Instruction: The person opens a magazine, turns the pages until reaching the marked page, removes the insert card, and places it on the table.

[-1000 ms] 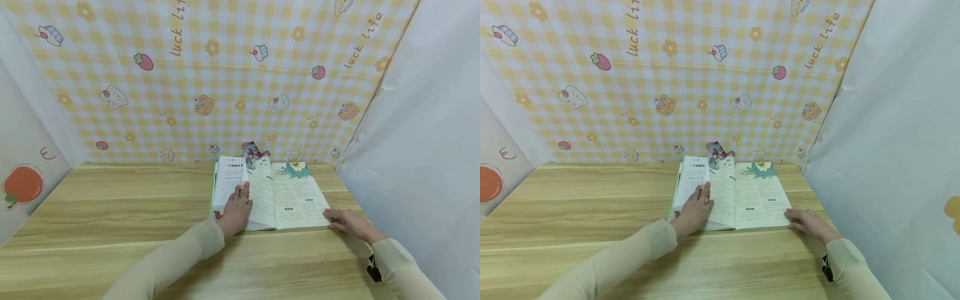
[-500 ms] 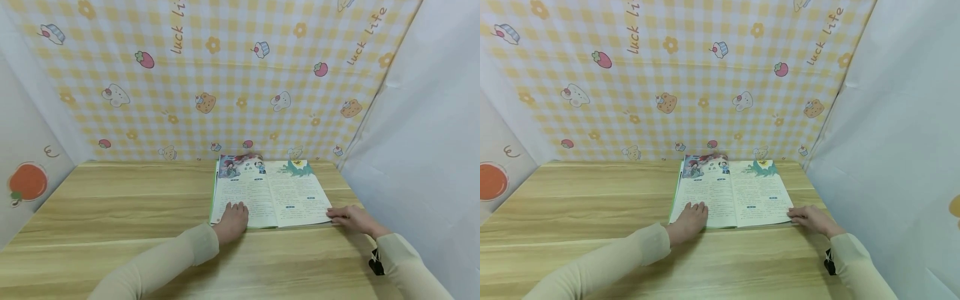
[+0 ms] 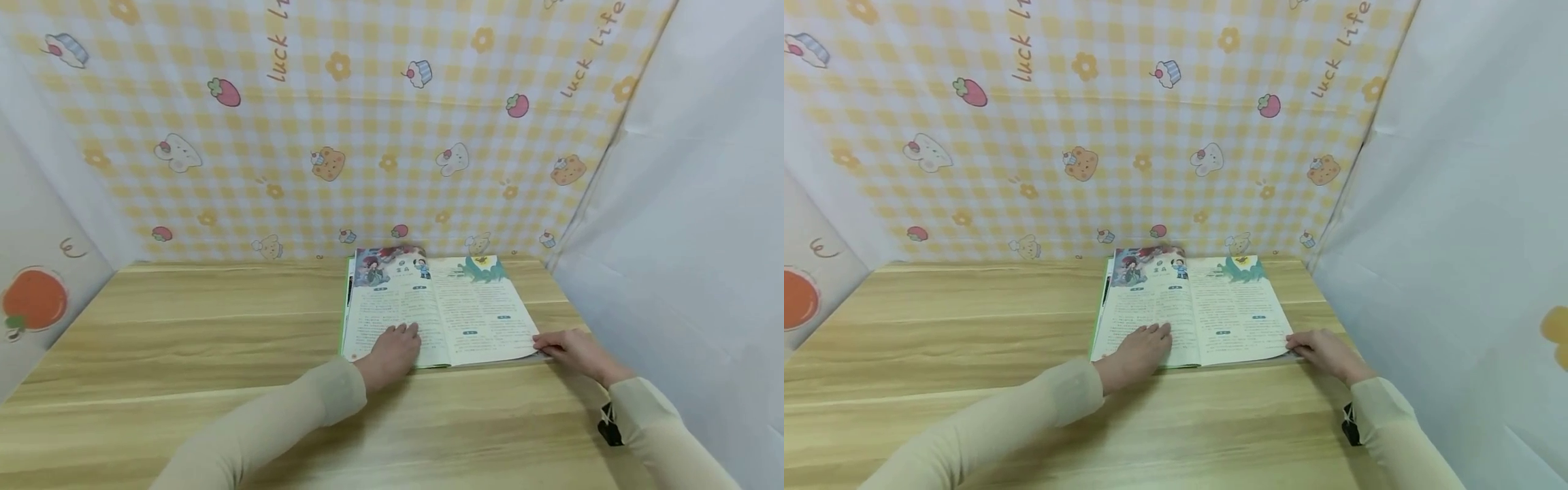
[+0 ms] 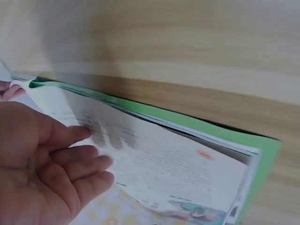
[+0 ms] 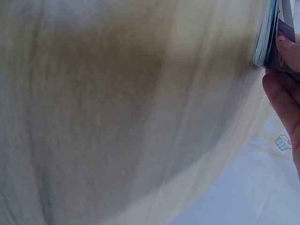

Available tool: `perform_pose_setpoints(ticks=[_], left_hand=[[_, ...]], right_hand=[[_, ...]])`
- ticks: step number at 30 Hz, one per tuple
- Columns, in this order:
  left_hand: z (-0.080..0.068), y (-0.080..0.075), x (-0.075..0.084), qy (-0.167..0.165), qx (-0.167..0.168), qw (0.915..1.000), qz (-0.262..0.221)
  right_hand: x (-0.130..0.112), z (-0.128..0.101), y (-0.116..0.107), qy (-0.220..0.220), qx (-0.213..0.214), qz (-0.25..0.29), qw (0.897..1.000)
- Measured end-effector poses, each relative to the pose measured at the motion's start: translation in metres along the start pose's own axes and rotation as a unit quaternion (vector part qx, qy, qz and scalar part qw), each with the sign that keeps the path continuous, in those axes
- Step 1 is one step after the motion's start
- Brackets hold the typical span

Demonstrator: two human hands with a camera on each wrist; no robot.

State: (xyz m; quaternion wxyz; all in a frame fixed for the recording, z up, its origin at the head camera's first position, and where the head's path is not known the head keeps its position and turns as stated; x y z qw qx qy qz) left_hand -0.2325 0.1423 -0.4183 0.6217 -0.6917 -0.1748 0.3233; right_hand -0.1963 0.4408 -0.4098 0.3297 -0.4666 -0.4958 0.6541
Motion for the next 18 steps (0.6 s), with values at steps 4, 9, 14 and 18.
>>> perform_pose_setpoints(ticks=[4, 9, 14, 18], left_hand=[[0.011, -0.003, 0.005, -0.009, 0.003, 0.999, -0.044], [0.023, -0.005, 0.012, -0.005, 0.004, 0.999, -0.044], [0.041, -0.011, 0.026, 0.007, 0.012, 0.9998, -0.011], [0.051, -0.01, 0.04, 0.006, -0.003, 1.0, -0.006]], right_hand=[[0.001, -0.001, 0.001, 0.013, 0.019, -0.006, 1.0], [0.004, -0.001, 0.001, 0.018, 0.041, -0.007, 0.999], [0.004, -0.002, 0.0, 0.012, 0.068, -0.007, 0.998], [0.005, -0.003, -0.001, 0.01, 0.094, -0.014, 0.995]])
Point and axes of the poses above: each hand's wrist, its own z-axis towards the middle knuckle, its own y-axis out of the palm, x = y × z, the point moved 6 cm from there along z, towards the middle knuckle, and after that the axes turned 4 degrees about z, right-handed, at the moved point
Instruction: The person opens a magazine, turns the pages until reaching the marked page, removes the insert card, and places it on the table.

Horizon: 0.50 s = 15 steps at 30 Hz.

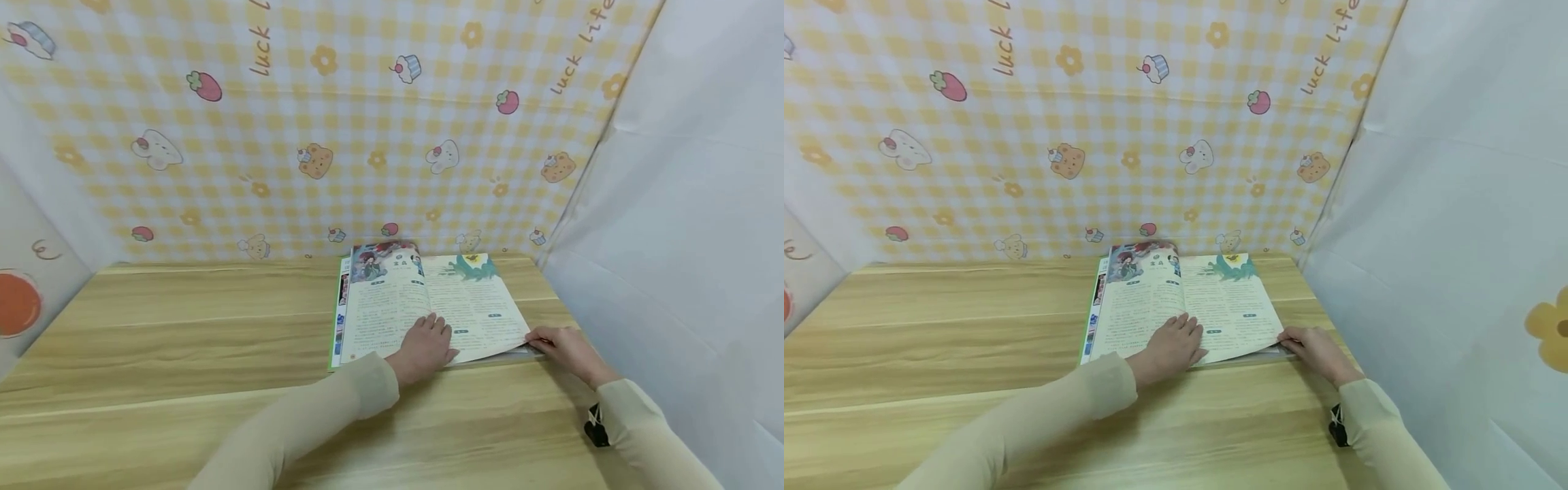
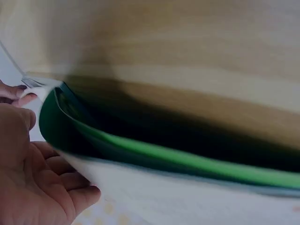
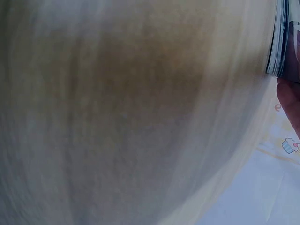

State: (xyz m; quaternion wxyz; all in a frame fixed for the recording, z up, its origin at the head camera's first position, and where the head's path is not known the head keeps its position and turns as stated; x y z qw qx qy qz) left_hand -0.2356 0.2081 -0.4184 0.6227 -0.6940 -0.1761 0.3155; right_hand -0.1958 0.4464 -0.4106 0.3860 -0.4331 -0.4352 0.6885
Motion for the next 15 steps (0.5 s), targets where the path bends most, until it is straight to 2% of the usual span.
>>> perform_pose_setpoints(ticks=[8, 12, 15], left_hand=[[0.012, 0.006, 0.018, -0.007, -0.038, 0.9993, -0.001], [0.02, 0.009, 0.027, -0.009, -0.053, 0.9986, -0.003], [0.026, 0.01, 0.034, -0.012, -0.05, 0.9986, -0.011]], right_hand=[[-0.003, 0.0, -0.006, -0.026, 0.083, 0.028, 0.996], [-0.008, -0.001, -0.011, -0.036, 0.099, 0.026, 0.994], [-0.013, 0.001, -0.015, -0.042, 0.101, 0.018, 0.994]])
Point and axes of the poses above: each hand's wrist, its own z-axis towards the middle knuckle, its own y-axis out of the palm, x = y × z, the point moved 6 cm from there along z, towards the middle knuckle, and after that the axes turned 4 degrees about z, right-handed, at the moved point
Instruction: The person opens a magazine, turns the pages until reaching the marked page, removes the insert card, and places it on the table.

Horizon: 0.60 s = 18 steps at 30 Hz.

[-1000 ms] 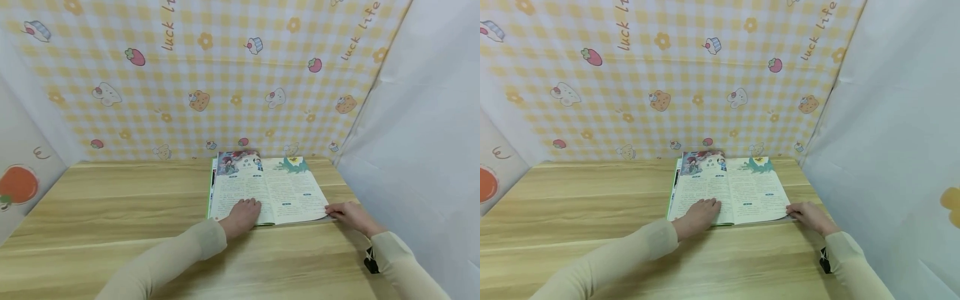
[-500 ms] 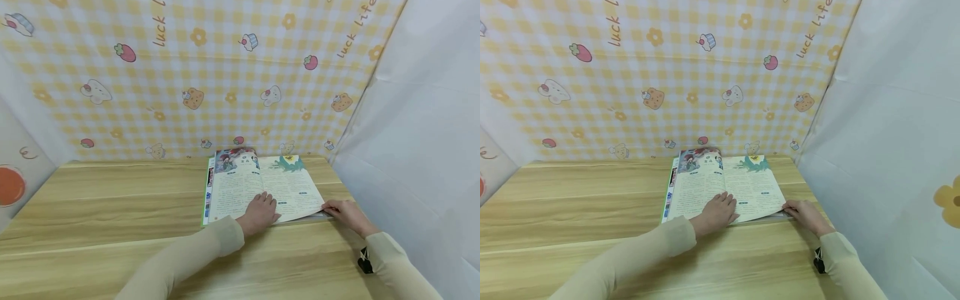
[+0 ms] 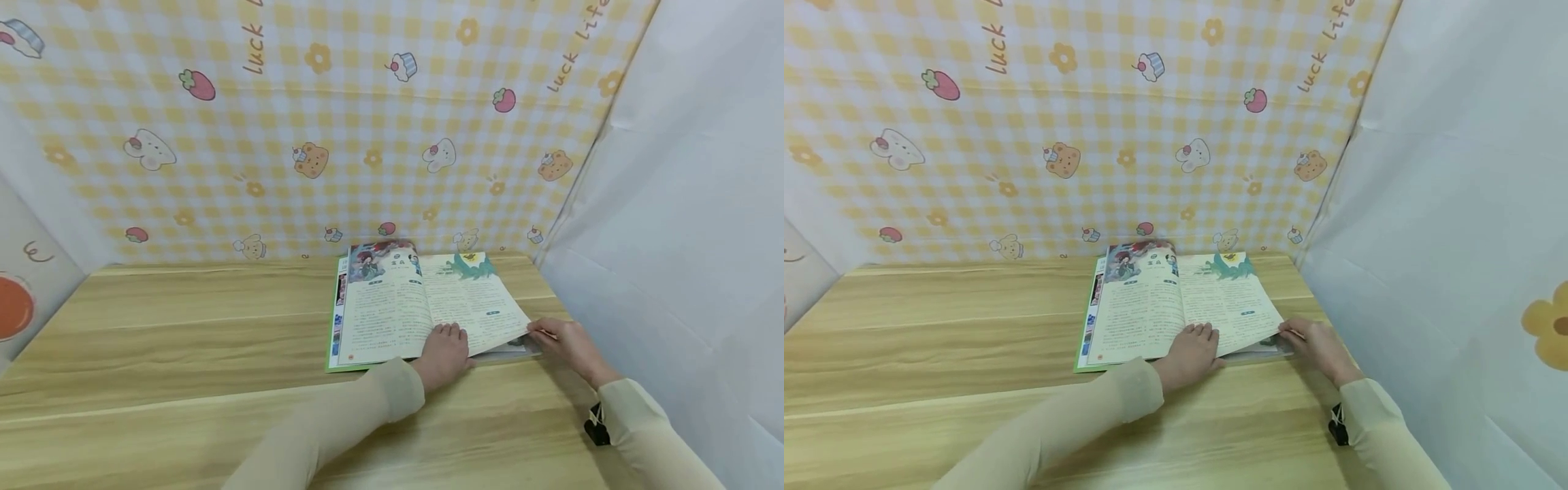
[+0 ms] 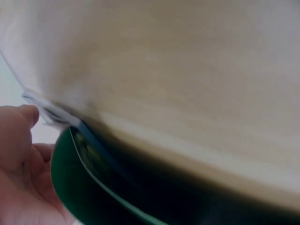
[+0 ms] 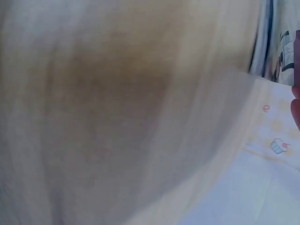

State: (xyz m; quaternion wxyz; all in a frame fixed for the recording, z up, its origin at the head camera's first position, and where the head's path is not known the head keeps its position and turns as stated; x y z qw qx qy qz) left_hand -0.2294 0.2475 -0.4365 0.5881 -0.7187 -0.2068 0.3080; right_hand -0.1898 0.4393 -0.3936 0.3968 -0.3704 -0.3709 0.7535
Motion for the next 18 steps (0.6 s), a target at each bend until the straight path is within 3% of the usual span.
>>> perform_pose_setpoints(ticks=[12, 18], left_hand=[[0.019, -0.011, 0.026, 0.028, 0.072, 0.9964, -0.036], [0.028, -0.023, 0.031, 0.025, 0.11, 0.9903, -0.08]], right_hand=[[-0.017, 0.008, -0.013, -0.046, 0.03, -0.039, 0.998], [-0.02, 0.01, -0.014, -0.063, 0.031, -0.058, 0.996]])
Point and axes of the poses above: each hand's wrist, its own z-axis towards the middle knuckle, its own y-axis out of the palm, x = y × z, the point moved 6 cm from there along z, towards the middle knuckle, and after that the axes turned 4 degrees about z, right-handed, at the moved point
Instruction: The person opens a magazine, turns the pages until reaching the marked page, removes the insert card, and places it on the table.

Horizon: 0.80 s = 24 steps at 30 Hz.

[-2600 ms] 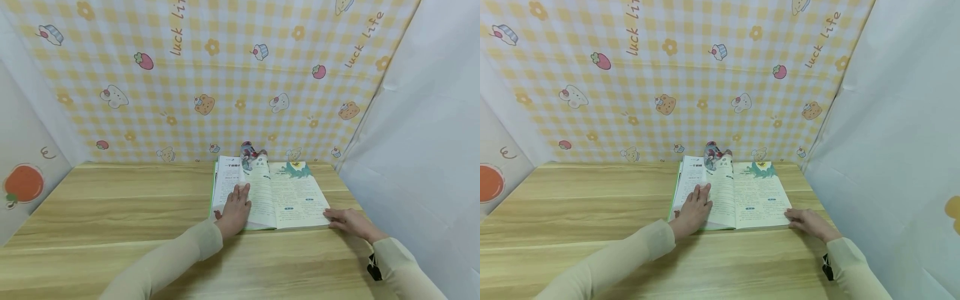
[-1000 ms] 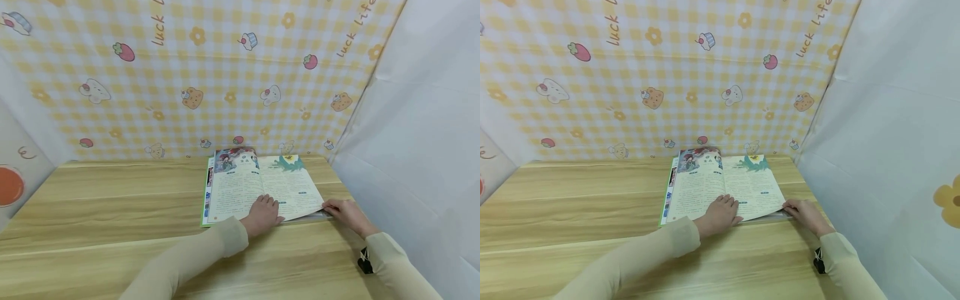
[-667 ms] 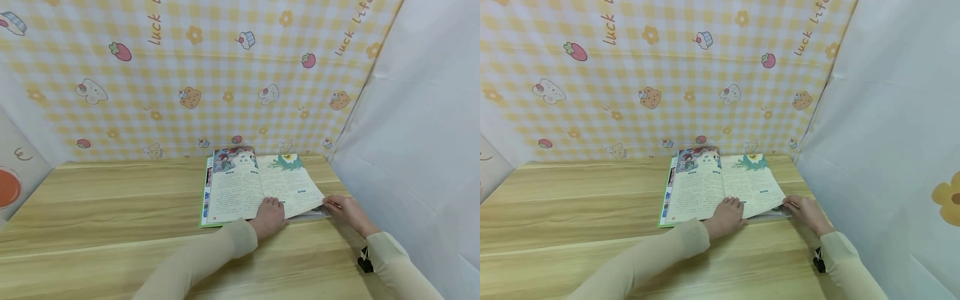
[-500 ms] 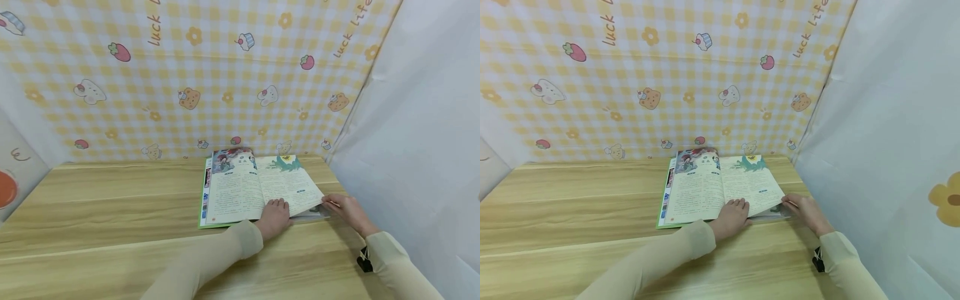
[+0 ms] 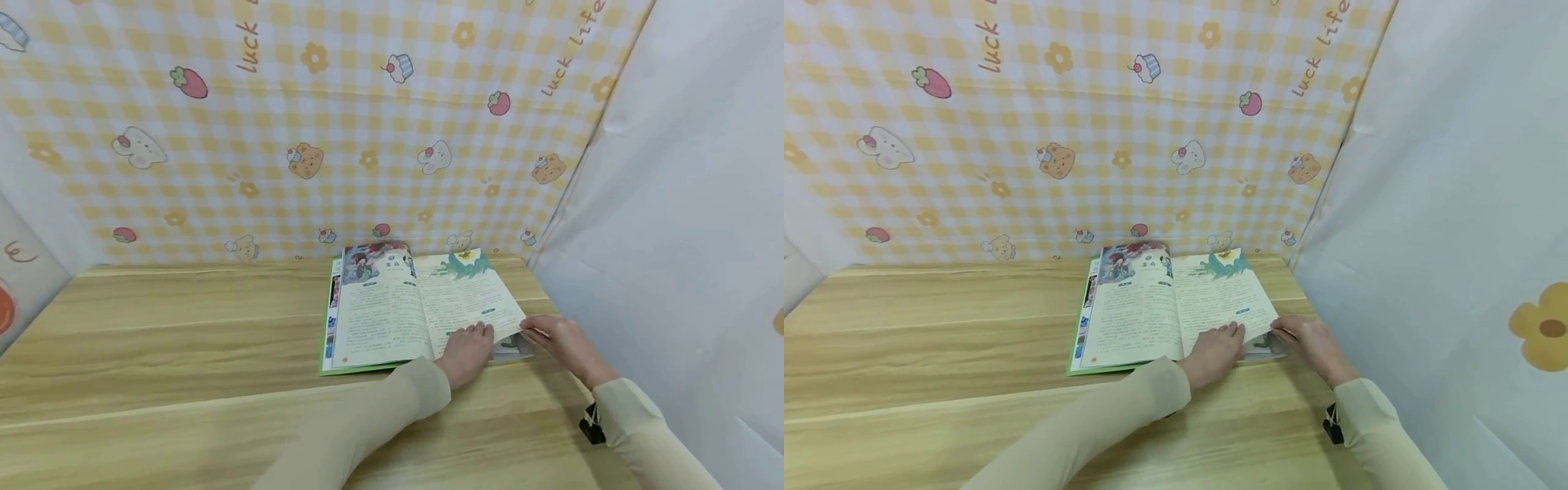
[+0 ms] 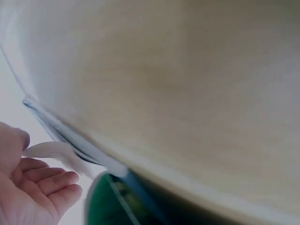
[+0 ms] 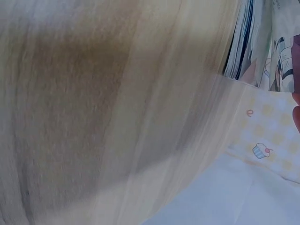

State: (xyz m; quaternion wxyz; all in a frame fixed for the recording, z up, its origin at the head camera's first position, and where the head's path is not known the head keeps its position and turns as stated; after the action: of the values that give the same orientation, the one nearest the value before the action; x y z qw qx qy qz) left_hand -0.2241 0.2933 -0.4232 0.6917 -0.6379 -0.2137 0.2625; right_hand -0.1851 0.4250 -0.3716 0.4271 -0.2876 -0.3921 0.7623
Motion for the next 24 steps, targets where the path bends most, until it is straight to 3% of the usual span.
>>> perform_pose_setpoints(ticks=[6, 12, 16, 20, 24], left_hand=[[0.008, -0.009, 0.003, -0.002, 0.023, 0.9997, -0.006], [0.008, -0.007, -0.01, -0.022, 0.001, 0.9995, -0.022], [0.004, -0.009, -0.028, -0.049, 0.023, 0.9976, -0.043], [0.002, -0.01, -0.044, -0.087, 0.037, 0.9917, -0.087], [0.001, -0.008, -0.052, -0.121, 0.024, 0.9839, -0.129]], right_hand=[[-0.002, 0.0, -0.001, 0.0, 0.006, 0.001, 1.0], [0.01, -0.006, 0.002, 0.086, -0.015, 0.015, 0.996], [0.02, -0.014, 0.015, 0.132, -0.096, 0.033, 0.986], [0.024, -0.022, 0.032, 0.141, -0.182, 0.077, 0.97], [0.021, -0.023, 0.041, 0.125, -0.197, 0.099, 0.967]])
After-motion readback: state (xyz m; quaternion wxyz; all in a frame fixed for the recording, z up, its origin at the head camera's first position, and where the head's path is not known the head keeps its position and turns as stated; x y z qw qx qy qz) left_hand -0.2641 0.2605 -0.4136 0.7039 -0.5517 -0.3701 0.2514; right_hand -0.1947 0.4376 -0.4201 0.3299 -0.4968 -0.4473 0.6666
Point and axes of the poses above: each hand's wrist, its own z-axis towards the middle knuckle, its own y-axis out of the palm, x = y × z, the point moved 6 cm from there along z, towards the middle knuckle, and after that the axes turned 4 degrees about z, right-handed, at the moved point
